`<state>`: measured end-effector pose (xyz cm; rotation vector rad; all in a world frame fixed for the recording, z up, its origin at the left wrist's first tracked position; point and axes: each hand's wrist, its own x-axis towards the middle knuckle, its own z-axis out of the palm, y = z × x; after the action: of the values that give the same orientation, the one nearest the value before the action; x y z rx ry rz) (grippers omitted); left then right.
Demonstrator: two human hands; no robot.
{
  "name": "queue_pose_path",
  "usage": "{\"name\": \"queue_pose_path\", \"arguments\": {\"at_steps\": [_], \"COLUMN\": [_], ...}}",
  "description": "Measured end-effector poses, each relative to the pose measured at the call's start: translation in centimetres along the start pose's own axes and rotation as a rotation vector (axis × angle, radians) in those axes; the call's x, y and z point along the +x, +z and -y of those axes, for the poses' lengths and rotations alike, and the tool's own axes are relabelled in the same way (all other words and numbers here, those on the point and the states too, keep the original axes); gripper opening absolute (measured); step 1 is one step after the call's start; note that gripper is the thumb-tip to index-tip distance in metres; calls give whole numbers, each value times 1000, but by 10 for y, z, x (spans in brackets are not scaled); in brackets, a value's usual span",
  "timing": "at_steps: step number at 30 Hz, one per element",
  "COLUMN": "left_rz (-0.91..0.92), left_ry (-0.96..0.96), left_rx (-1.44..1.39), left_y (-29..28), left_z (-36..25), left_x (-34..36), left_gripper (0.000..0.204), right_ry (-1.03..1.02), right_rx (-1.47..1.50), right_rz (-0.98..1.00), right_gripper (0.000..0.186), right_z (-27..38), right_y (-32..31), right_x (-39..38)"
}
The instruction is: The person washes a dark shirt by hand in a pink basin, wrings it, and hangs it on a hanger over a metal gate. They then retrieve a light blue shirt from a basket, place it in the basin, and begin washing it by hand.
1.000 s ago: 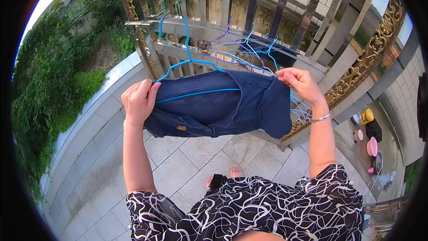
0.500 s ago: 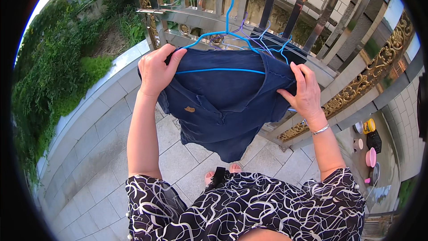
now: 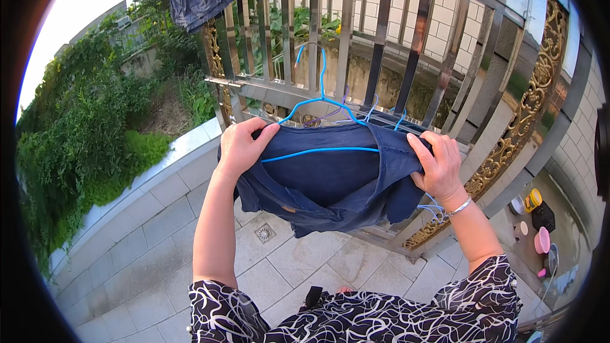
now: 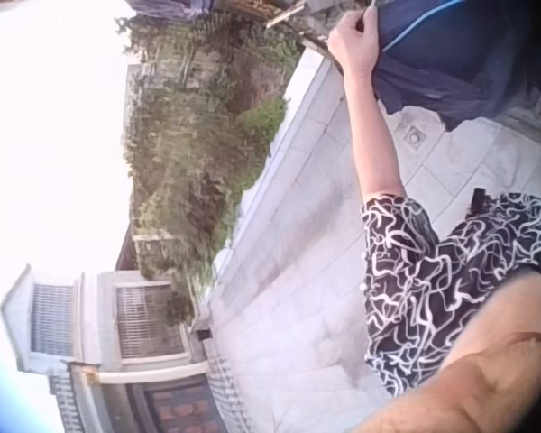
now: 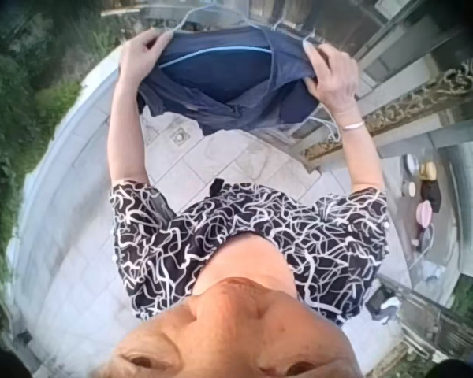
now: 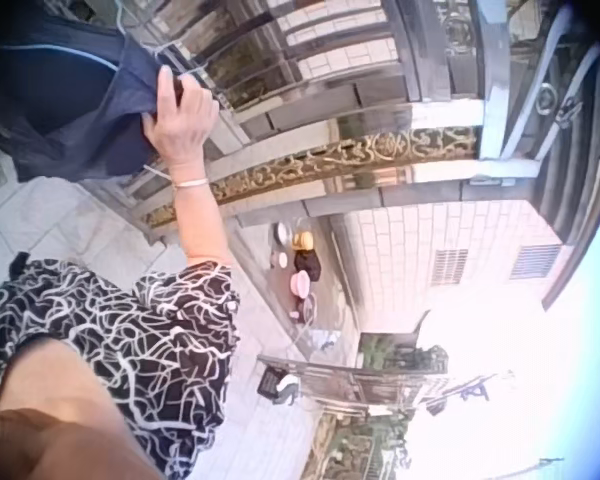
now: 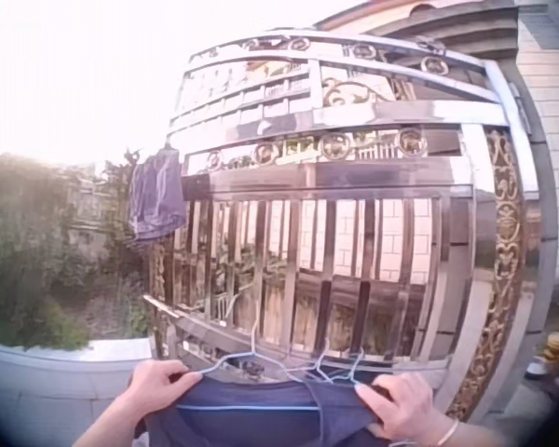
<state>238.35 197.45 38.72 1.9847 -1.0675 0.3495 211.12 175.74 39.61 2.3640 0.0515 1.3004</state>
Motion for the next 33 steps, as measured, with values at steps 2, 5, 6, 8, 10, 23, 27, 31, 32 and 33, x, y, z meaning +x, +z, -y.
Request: {"name": "queue_pose_path", "arguments": {"at_steps": [2,5,6,8,10,23,27,31,32,33], "left_rz": [0,21,-5,-25,-14,368,69,73,31,-15], "left_ry": [37,73,113,139,97,-249,-313,-224,-180,-141], "left_rx": [10,-1,-35,-221,-515,-1557,-1508,-1383,-1246,-1106], "left_y": [-6,-9,-10,-8,-4,32,41,30,26,22], "left_z": [-2,-8,-7,-6,-4,-25,-17,3,5,10], "left_x": [13,30,35,51,67,144,159,188,198,206], "left_gripper": [27,27,28,32,35,58,55,49,47,46], "right_ry": [30,49,47,44,18,-226,-247,-182,-165,-148], "right_rx": [-22,-53,-56,-69,-78,-33,37,20,13,-6], "right_rz": [-50,-87,-94,-106,-114,-76,-87,-97,-122,-120], "right_gripper": [61,56,56,55,54,57,56,55,55,54], "right_z": [-1,-5,-7,-12,-18,-42,-35,-39,-43,-45], "right_y": [3,2,1,0,4,53,83,101,105,108], "right_x": [8,16,20,27,31,44,58,82,90,101]}}
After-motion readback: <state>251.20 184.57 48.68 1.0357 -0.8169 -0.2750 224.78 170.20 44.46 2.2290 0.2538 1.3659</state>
